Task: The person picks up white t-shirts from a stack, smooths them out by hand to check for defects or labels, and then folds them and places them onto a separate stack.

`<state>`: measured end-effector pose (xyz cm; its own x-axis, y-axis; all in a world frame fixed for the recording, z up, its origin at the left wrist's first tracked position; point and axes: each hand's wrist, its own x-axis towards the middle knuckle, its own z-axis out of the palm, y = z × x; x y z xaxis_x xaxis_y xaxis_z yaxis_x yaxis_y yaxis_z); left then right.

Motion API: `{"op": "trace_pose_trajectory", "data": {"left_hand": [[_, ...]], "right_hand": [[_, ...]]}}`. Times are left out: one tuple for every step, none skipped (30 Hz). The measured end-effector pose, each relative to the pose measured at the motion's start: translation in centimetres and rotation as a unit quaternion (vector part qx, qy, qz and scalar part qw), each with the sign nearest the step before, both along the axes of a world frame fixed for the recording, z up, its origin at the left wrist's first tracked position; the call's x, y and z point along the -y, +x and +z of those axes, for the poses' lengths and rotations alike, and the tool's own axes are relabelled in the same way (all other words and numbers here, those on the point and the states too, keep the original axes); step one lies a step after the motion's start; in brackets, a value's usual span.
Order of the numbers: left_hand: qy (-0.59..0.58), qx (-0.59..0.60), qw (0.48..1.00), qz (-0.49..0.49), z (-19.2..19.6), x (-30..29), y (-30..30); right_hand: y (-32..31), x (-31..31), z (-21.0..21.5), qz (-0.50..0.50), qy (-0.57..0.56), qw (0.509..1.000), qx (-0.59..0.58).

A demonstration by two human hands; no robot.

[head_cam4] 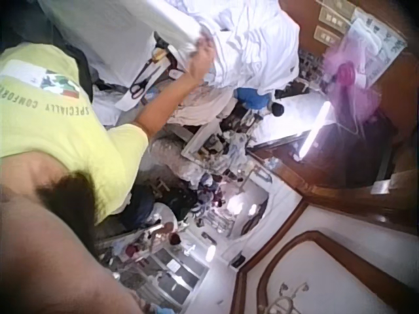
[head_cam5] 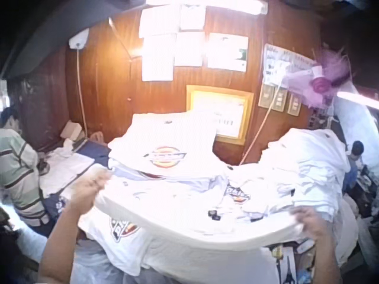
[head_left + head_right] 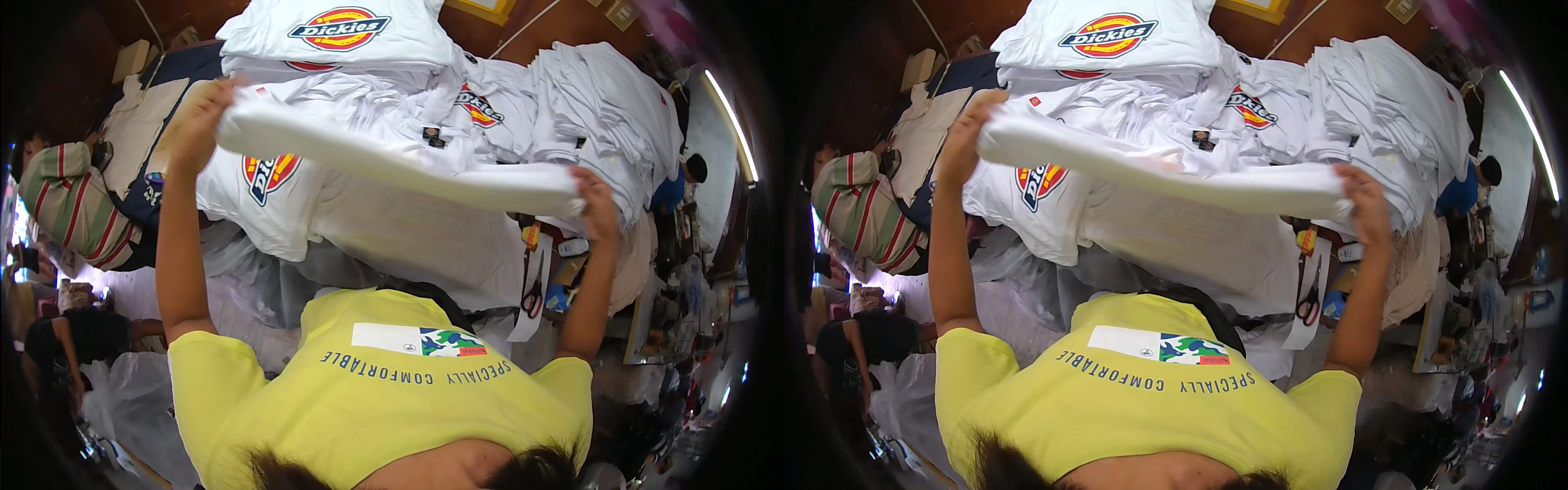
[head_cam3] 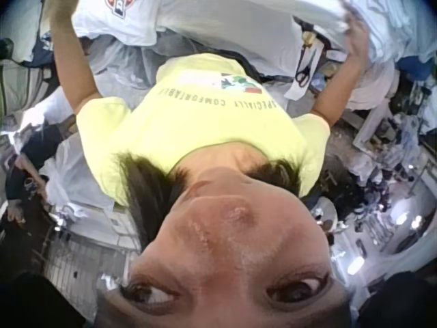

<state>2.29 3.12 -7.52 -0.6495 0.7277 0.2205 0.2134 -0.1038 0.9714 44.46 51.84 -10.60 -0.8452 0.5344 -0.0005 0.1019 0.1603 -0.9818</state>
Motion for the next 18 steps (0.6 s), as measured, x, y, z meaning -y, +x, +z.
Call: {"op": "trace_pose_trajectory", "data": {"left_hand": [[0.136, 0.069, 0.988, -0.003, 3.5, 0.4, 1.3], [0.123, 0.005, 0.992, -0.036, 5.9, 0.5, 2.8], [0.101, -0.093, 0.991, -0.013, 7.1, 0.3, 3.0], [0.119, -0.178, 0.977, 0.012, 8.9, 1.5, 3.1], [0.178, -0.179, 0.968, 0.01, 9.9, 3.7, 1.8], [0.247, -0.156, 0.956, -0.009, 10.9, 4.9, 1.3], [0.267, -0.096, 0.959, -0.019, 11.2, 7.2, -1.2], [0.261, -0.089, 0.961, 0.029, 12.0, 8.2, -2.2], [0.253, -0.075, 0.963, 0.049, 12.2, 9.1, -3.7], [0.248, -0.061, 0.965, 0.068, 12.5, 9.3, -5.1], [0.181, -0.071, 0.977, 0.084, 12.9, 8.7, -6.1], [0.118, -0.075, 0.986, 0.094, 12.9, 7.4, -7.6], [0.021, -0.067, 0.992, 0.109, 12.9, 6.1, -9.4], [-0.025, -0.08, 0.989, 0.122, 13.0, 5.4, -11.7], [-0.058, -0.112, 0.979, 0.159, 14.2, 5.1, -14.0], [-0.04, -0.089, 0.978, 0.184, 15.6, 4.9, -16.9], [0.02, -0.148, 0.97, 0.19, 17.3, 5.3, -21.0], [0.048, -0.126, 0.961, 0.241, 20.0, 4.0, -22.9]], "right_hand": [[-0.4, 2.9, 5.5, -0.053, -0.105, 0.99, -0.083], [-0.1, 4.6, 8.5, -0.015, -0.075, 0.992, -0.098], [0.5, 6.1, 11.4, 0.017, -0.033, 0.994, -0.107], [0.6, 5.8, 12.4, 0.033, 0.009, 0.991, -0.129], [1.0, 4.9, 13.2, 0.049, 0.05, 0.986, -0.151], [1.9, 3.5, 14.2, 0.039, 0.069, 0.982, -0.17], [2.2, 2.5, 15.5, 0.046, 0.056, 0.977, -0.203], [1.9, 2.1, 16.7, 0.055, 0.041, 0.97, -0.233], [0.5, 2.6, 17.4, 0.041, 0.076, 0.974, -0.208], [-1.9, 3.8, 18.3, 0.024, 0.112, 0.977, -0.182], [-4.6, 4.5, 18.7, 0.009, 0.145, 0.977, -0.156], [-7.3, 4.2, 18.5, 0.052, 0.175, 0.98, -0.082], [-10.1, 3.4, 18.3, 0.085, 0.208, 0.974, -0.012], [-13.0, 2.8, 18.3, 0.086, 0.223, 0.97, 0.053], [-16.2, 0.5, 17.2, 0.066, 0.241, 0.968, 0.033], [-19.1, -0.5, 18.3, 0.034, 0.253, 0.967, -0.016], [-21.2, -0.9, 21.2, 0.008, 0.262, 0.964, -0.048], [-23.2, -3.6, 22.8, 0.01, 0.268, 0.941, -0.208]]}}
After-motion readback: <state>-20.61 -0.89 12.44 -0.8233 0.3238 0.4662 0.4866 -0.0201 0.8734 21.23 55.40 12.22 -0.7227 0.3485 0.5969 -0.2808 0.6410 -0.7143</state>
